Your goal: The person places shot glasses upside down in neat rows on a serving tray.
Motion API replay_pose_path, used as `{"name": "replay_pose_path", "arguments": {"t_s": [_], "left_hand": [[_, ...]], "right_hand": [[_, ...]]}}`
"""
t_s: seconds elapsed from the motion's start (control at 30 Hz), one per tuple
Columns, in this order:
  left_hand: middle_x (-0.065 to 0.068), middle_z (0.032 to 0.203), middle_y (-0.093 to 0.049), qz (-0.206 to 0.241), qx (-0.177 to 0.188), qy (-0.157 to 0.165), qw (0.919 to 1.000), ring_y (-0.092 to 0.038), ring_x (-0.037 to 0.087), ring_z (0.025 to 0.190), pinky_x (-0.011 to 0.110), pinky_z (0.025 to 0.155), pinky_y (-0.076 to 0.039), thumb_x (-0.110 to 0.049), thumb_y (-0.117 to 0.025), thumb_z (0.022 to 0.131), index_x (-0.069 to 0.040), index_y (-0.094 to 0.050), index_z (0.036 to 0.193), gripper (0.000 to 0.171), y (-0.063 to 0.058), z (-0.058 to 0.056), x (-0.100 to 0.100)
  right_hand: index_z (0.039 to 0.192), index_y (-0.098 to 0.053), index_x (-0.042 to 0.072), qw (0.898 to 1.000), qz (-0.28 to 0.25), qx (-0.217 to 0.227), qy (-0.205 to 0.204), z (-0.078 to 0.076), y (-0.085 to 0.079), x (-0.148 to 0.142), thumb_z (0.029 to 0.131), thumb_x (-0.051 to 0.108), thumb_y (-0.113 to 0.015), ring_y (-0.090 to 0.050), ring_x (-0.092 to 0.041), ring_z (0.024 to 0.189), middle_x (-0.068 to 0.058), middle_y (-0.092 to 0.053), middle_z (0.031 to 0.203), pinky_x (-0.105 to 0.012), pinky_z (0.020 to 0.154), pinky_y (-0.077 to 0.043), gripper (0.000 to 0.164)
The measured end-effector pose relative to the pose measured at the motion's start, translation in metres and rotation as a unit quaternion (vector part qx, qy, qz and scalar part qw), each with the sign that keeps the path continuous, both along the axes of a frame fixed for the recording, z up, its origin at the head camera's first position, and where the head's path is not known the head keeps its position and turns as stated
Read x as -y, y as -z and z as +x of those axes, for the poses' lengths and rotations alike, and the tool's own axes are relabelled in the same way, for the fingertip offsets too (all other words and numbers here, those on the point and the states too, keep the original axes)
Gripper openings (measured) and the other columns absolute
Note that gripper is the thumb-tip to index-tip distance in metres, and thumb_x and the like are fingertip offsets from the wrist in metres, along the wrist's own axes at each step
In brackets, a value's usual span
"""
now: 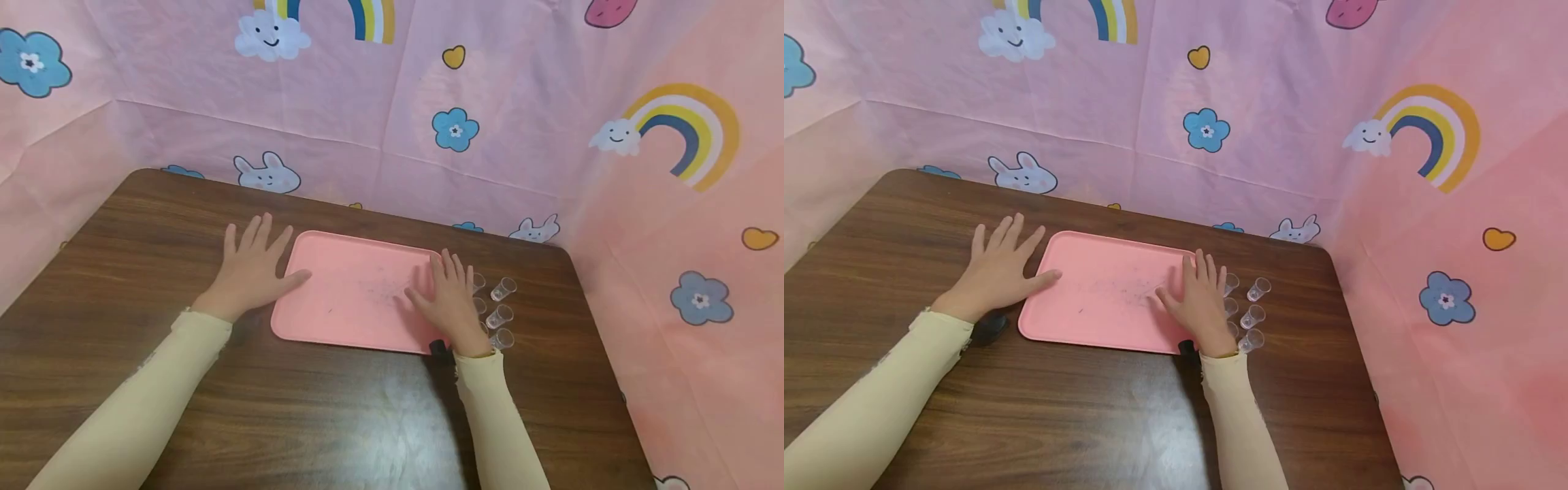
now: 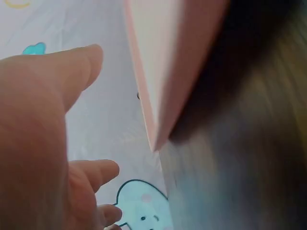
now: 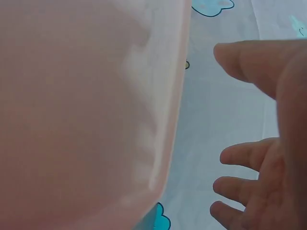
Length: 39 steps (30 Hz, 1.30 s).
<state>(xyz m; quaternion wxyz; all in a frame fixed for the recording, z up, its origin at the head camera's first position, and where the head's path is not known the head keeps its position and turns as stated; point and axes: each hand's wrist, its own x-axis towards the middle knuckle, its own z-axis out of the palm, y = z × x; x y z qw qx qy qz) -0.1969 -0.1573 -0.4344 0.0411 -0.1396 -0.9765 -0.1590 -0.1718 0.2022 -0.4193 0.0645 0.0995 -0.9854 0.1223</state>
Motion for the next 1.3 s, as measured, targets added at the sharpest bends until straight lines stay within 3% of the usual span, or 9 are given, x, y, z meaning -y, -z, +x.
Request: {"name": "replay_pose_path", "arguments": {"t_s": [0.1,0.17,0.27,0.37,0.47,0.6,0.7,1.0,1.3], "left_hand": [[0.024,0.156,-0.007,0.038,0.026,0.011,0.9989,0.001,0.041,0.144,0.065,0.109,0.012,-0.075,-0.044,0.082,-0.011,-0.023,0.151,0.097,0.001,-0.003,0.001],[0.023,0.156,-0.013,0.074,0.051,0.022,0.9957,-0.004,0.042,0.143,0.066,0.11,0.005,-0.073,-0.046,0.082,-0.01,-0.024,0.151,0.096,0.004,-0.006,0.004],[0.018,0.155,-0.02,0.138,0.101,0.032,0.9848,-0.01,0.04,0.143,0.066,0.111,-0.007,-0.068,-0.052,0.083,-0.013,-0.025,0.151,0.092,0.01,-0.011,0.013],[0.013,0.155,-0.024,0.192,0.14,0.036,0.9707,-0.015,0.037,0.143,0.065,0.11,-0.017,-0.065,-0.055,0.083,-0.02,-0.026,0.151,0.086,0.018,-0.016,0.023],[0.011,0.155,-0.024,0.219,0.156,0.048,0.962,-0.012,0.037,0.144,0.064,0.112,-0.012,-0.061,-0.059,0.084,-0.025,-0.027,0.15,0.082,0.023,-0.019,0.029],[0.012,0.155,-0.026,0.224,0.147,0.074,0.9606,-0.009,0.037,0.144,0.058,0.115,0.002,-0.054,-0.063,0.085,-0.023,-0.03,0.149,0.079,0.029,-0.021,0.031],[0.012,0.154,-0.029,0.227,0.145,0.077,0.96,-0.01,0.036,0.144,0.056,0.116,0.005,-0.049,-0.065,0.085,-0.021,-0.032,0.148,0.077,0.032,-0.021,0.031],[0.012,0.15,-0.036,0.241,0.129,0.075,0.9589,-0.022,0.034,0.142,0.047,0.118,0.004,-0.032,-0.066,0.089,-0.017,-0.041,0.144,0.063,0.032,-0.02,0.027],[0.011,0.151,-0.035,0.231,0.127,0.072,0.962,-0.022,0.031,0.142,0.046,0.118,0.004,-0.034,-0.065,0.089,-0.018,-0.042,0.143,0.061,0.033,-0.02,0.029]], "right_hand": [[0.146,-0.034,0.009,1.0,-0.017,0.003,-0.003,0.002,-0.009,-0.004,0.085,0.058,-0.058,-0.018,-0.036,0.142,-0.018,-0.025,0.153,-0.057,0.116,-0.006,0.081],[0.144,-0.037,0.008,0.999,-0.034,0.008,-0.009,0.004,-0.022,-0.011,0.086,0.056,-0.059,-0.023,-0.036,0.141,-0.018,-0.028,0.152,-0.056,0.115,-0.014,0.078],[0.14,-0.042,0.007,0.998,-0.054,0.027,-0.01,0.005,-0.048,-0.03,0.087,0.051,-0.06,-0.04,-0.034,0.13,-0.016,-0.039,0.145,-0.052,0.109,-0.032,0.072],[0.136,-0.047,0.008,0.997,-0.049,0.053,0.006,0.001,-0.072,-0.056,0.088,0.049,-0.061,-0.05,-0.032,0.118,-0.014,-0.048,0.137,-0.052,0.099,-0.042,0.065],[0.133,-0.05,0.01,0.994,-0.033,0.098,0.019,-0.008,-0.081,-0.08,0.087,0.049,-0.062,-0.052,-0.03,0.115,-0.011,-0.051,0.134,-0.052,0.096,-0.044,0.061],[0.133,-0.05,0.01,0.986,-0.013,0.167,-0.003,-0.02,-0.078,-0.098,0.087,0.047,-0.065,-0.055,-0.029,0.113,-0.01,-0.053,0.132,-0.05,0.094,-0.047,0.061],[0.131,-0.051,0.01,0.98,-0.003,0.196,-0.026,-0.025,-0.072,-0.103,0.086,0.042,-0.067,-0.057,-0.027,0.111,-0.009,-0.056,0.129,-0.049,0.092,-0.049,0.057],[0.119,-0.06,0.011,0.981,0.018,0.184,-0.049,-0.033,-0.063,-0.112,0.085,0.035,-0.07,-0.062,-0.021,0.1,-0.004,-0.066,0.112,-0.043,0.088,-0.052,0.043],[0.116,-0.062,0.011,0.981,0.012,0.185,-0.062,-0.036,-0.063,-0.112,0.084,0.038,-0.071,-0.065,-0.017,0.093,-0.004,-0.069,0.102,-0.041,0.082,-0.054,0.043]]}}
